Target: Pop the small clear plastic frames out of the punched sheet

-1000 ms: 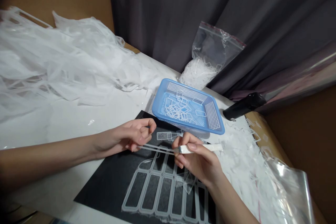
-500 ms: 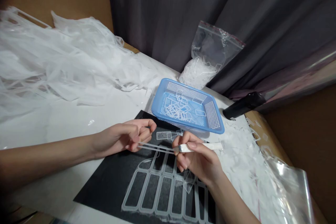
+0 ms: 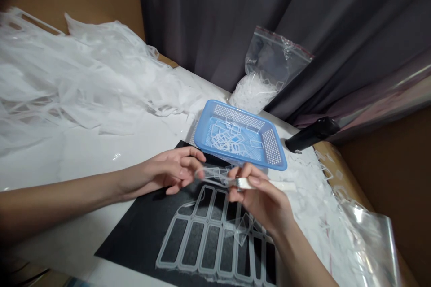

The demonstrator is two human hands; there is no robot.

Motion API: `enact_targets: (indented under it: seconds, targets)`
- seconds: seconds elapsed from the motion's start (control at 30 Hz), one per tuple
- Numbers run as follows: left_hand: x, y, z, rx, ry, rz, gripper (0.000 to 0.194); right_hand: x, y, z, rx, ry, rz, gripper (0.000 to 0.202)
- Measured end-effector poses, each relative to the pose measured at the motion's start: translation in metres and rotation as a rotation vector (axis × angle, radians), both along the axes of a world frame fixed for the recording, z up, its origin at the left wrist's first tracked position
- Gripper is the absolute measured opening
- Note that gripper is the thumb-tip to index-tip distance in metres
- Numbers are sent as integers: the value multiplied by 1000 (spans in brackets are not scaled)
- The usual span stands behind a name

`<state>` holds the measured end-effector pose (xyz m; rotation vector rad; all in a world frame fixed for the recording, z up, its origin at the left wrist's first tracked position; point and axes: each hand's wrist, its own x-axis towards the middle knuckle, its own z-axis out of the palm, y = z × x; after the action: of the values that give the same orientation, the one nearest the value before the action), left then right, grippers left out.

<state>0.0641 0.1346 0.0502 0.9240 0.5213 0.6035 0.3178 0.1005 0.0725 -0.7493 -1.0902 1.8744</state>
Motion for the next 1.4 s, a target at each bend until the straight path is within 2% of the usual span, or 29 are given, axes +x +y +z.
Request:
enact_targets:
  seconds: [0.1,0.2,0.3,0.4,0.47,0.53,0.57,0.63,0.7,0.77,1.0,1.17,1.4]
  targets:
    - [-1,-3,1,262,112,73,37,15,7,10,117,-131,-183,12]
    - [-1,-7,-3,729,310,90,21,30,18,12,252,-292,-308,13]
    - [-1,-10,-10,1116,358,-10,16,37,26,8,357,-451,-377,15]
    - [-3,-11,-15,1321,389,-156,23,34,23,7,474,-667,-470,16]
    - [-5,-12,-17,1377,414,-246,31,29,16,10,609,-842,-492,14]
    - [-7,-12,-19,1384,449,-304,37,22,6,15,777,-964,-443,10]
    - [-7,-12,-19,1386,471,-324,40,19,1,16,845,-990,-370,8]
    - [-8,-12,-20,1420,520,-351,44,13,-6,18,899,-999,-131,7]
    - [-8,-11,-21,1476,543,-369,44,9,-8,17,870,-981,134,7]
    - [-8,-11,-22,1515,534,-369,44,10,-6,14,847,-986,266,8]
    - [-8,-13,-23,1525,530,-347,45,29,11,11,854,-1132,299,7]
    - [-8,-13,-28,1540,478,-232,47,27,7,15,781,-1273,362,12]
    - [-8,-13,-27,1548,498,-231,47,20,-1,15,830,-1324,374,16]
